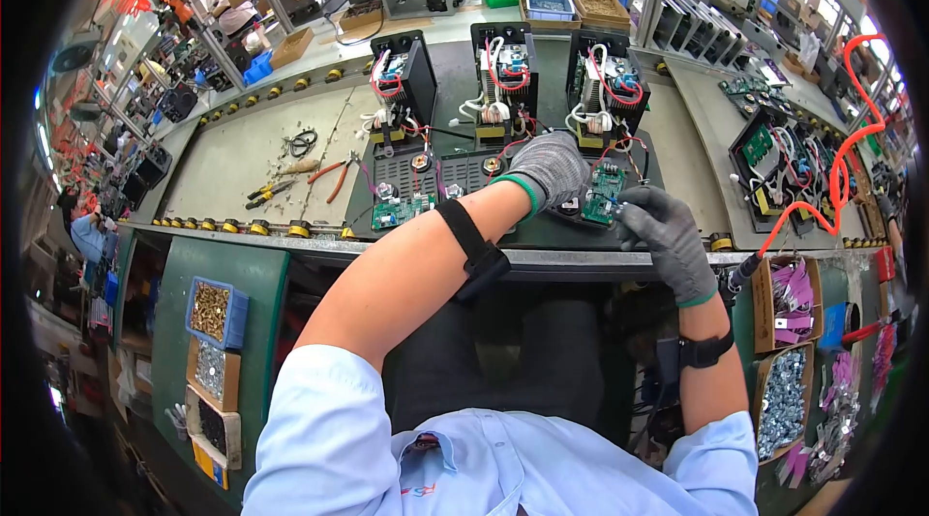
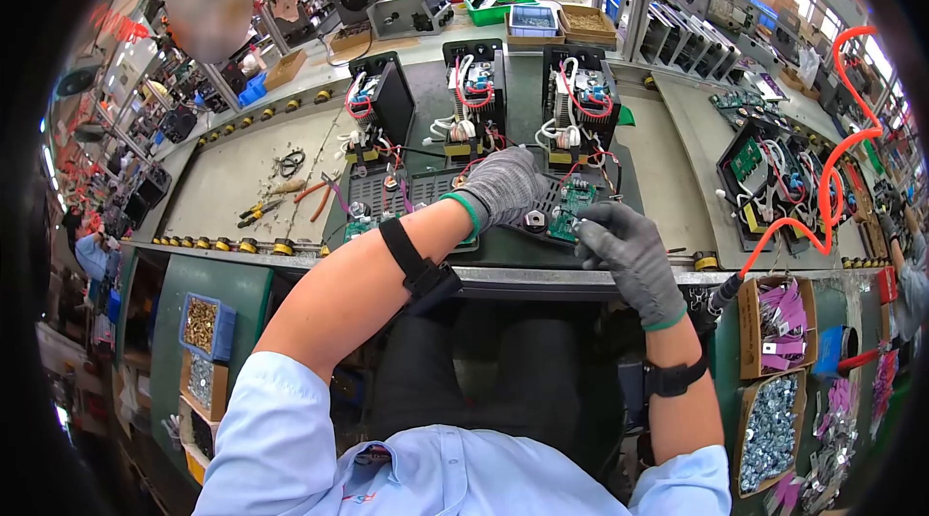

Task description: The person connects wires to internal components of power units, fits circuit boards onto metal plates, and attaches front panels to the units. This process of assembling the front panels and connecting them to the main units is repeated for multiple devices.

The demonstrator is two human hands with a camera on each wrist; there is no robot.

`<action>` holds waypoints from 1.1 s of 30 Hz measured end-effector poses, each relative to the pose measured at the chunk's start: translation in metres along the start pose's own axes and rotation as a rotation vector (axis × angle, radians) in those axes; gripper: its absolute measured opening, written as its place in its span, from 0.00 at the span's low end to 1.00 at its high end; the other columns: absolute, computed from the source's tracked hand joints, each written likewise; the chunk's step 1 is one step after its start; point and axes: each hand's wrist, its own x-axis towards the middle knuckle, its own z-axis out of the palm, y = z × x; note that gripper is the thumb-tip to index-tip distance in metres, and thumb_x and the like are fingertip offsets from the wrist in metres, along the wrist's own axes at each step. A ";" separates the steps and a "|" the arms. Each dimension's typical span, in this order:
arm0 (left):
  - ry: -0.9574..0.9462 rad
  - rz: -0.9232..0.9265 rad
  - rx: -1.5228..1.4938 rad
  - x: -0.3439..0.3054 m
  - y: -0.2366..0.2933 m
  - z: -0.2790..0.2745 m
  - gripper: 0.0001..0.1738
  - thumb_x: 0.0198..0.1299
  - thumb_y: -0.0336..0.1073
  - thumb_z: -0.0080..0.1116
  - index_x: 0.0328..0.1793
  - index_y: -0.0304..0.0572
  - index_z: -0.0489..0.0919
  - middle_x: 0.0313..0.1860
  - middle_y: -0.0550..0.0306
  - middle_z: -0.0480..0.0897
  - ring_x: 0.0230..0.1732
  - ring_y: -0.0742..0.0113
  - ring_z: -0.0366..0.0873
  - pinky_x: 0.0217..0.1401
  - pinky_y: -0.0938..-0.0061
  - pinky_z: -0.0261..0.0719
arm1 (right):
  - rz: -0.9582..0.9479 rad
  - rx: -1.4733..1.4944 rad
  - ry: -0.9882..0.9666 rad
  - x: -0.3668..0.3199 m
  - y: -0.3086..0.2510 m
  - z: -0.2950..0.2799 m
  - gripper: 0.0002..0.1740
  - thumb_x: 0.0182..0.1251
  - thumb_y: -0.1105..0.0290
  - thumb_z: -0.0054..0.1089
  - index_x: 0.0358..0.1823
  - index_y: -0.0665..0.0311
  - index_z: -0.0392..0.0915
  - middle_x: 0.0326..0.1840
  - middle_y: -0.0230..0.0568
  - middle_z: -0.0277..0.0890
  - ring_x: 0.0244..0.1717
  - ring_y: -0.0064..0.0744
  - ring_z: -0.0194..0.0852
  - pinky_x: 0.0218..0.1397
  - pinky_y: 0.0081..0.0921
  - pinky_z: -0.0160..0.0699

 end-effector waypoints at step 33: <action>0.280 0.267 -0.157 -0.040 -0.015 0.002 0.14 0.68 0.40 0.57 0.48 0.36 0.83 0.38 0.44 0.85 0.40 0.49 0.86 0.49 0.60 0.84 | -0.661 -1.098 -0.473 0.123 0.039 0.011 0.14 0.58 0.60 0.71 0.42 0.58 0.88 0.44 0.46 0.85 0.49 0.52 0.83 0.54 0.42 0.82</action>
